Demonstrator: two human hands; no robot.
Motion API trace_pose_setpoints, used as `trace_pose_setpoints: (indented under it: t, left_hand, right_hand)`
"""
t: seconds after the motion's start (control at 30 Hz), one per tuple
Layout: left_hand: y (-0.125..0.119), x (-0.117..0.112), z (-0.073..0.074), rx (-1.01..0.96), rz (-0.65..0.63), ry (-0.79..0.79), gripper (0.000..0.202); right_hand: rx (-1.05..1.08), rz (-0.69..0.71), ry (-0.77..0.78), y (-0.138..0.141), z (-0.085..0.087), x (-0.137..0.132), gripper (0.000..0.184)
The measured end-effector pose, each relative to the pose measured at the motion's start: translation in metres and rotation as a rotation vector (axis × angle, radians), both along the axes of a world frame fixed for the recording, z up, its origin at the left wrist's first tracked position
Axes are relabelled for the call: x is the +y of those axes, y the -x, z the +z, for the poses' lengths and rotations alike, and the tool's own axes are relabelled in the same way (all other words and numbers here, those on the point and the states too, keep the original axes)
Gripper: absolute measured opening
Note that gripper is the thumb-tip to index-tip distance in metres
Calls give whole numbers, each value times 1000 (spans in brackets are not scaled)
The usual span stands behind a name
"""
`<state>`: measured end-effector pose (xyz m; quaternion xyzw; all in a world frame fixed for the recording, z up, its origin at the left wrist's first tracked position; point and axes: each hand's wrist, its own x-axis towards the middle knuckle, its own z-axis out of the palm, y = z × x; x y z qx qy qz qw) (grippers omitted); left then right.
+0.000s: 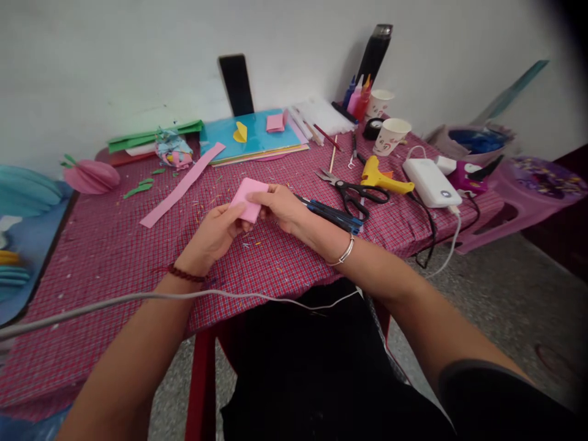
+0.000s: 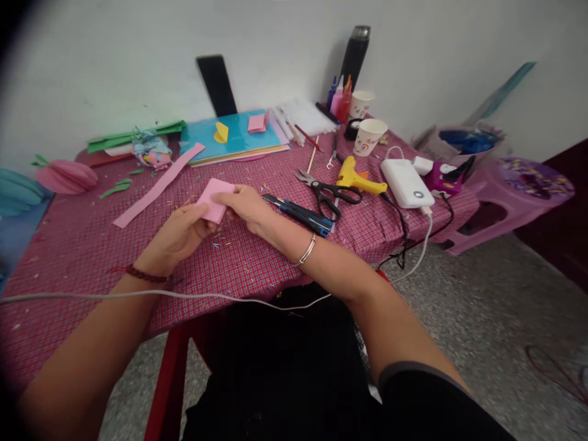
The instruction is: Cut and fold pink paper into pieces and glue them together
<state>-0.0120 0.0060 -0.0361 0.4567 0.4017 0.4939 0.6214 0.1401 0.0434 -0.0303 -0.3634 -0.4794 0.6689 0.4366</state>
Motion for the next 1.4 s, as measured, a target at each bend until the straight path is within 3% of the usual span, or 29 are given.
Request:
trace_pose_setpoints:
  t: [0.2,0.43,0.53,0.83,1.17,1.4]
  left_hand:
    - [0,3,-1,-19,-26,47,14]
    - [7,4,9,-86,-178,80,13]
    - [9,4,10,-102,-191,94,13]
    - [18,12,5,-127,10,54,24]
    - [18,11,4,-109,-7,112,25]
    - [10,6,6,-48,31,38,25]
  right_hand:
    - [-7,-18,135,-1,4,1,21]
    - [21,302,232,-12,17,0,18]
    - [37,365,242,-14,16,-1,17]
    - [62,353,239,-15,5,8,9]
    - [39,365,218,-14,4,5,8]
    - [-40,348,94,-14,2,6,9]
